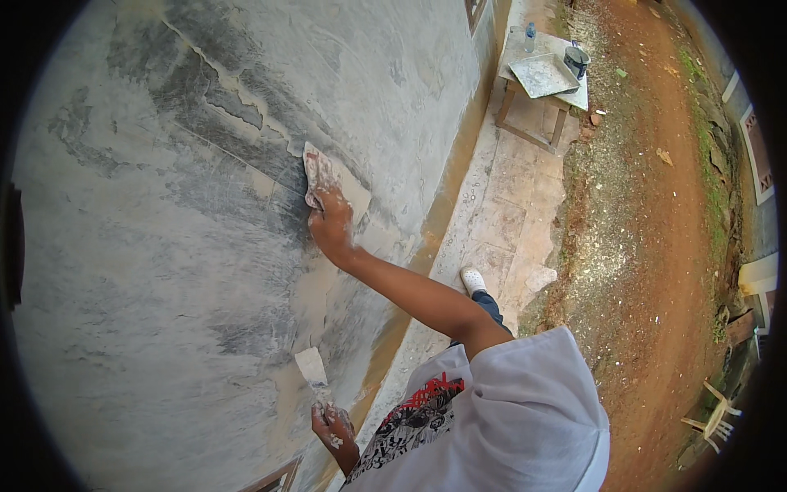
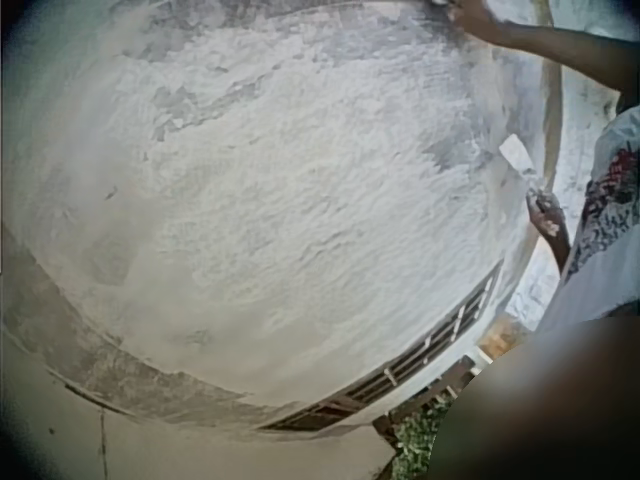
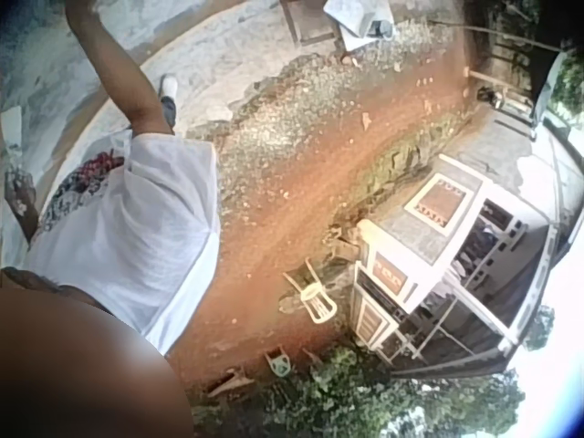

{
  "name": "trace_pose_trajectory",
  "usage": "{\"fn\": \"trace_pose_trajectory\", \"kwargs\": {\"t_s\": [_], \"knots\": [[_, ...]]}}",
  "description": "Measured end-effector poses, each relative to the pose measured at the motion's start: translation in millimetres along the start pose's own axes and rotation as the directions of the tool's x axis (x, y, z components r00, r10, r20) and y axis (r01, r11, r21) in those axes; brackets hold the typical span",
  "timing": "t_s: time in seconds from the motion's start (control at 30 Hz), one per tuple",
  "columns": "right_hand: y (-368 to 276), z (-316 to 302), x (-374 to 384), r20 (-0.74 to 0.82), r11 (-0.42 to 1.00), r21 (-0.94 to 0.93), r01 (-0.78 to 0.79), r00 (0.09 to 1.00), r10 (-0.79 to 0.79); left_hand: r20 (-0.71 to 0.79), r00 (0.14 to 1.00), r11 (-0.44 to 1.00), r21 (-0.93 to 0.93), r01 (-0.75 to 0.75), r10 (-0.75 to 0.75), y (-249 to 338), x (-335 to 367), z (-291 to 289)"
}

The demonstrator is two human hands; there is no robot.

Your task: Apply wall putty or filler to an exterior wall using a putty knife to repair imperfections.

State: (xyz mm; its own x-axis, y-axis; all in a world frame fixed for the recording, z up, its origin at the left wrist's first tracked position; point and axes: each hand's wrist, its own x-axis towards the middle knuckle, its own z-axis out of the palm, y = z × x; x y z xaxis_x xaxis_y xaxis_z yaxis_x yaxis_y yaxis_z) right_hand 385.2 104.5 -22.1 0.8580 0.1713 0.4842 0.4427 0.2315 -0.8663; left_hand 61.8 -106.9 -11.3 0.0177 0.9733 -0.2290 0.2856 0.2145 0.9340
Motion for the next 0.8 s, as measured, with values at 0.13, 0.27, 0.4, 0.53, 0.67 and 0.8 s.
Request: {"fn": "trace_pose_trajectory", "kwargs": {"t_s": [0.13,0.27,0.4,0.53,0.67,0.8], "knots": [[-26,-14,-98,0.277,0.997,0.028,-0.072,0.959,0.062,-0.041,0.999,0.999,0.043,0.031,-0.029,12,0,8],[-27,-57,-117,0.409,0.992,0.104,-0.070,0.912,0.021,0.011,1.000,1.000,0.000,-0.028,0.028,11,3,3],[-40,-51,-30,0.148,0.989,0.138,-0.060,0.988,0.039,0.009,0.998,0.997,-0.039,-0.063,0.063,-2,3,-7],[-54,-13,32,0.092,0.991,0.092,-0.095,0.992,0.087,0.003,0.999,0.999,-0.034,-0.039,0.040,-6,0,-3],[-70,9,-32,0.087,1.000,0.015,-0.021,0.996,0.020,0.000,0.999,0.997,-0.065,-0.034,0.034,-10,6,-1],[-82,-42,-70,0.394,0.989,0.076,-0.127,0.915,0.087,0.056,0.994,0.994,-0.069,-0.090,0.094,3,5,5]]}}
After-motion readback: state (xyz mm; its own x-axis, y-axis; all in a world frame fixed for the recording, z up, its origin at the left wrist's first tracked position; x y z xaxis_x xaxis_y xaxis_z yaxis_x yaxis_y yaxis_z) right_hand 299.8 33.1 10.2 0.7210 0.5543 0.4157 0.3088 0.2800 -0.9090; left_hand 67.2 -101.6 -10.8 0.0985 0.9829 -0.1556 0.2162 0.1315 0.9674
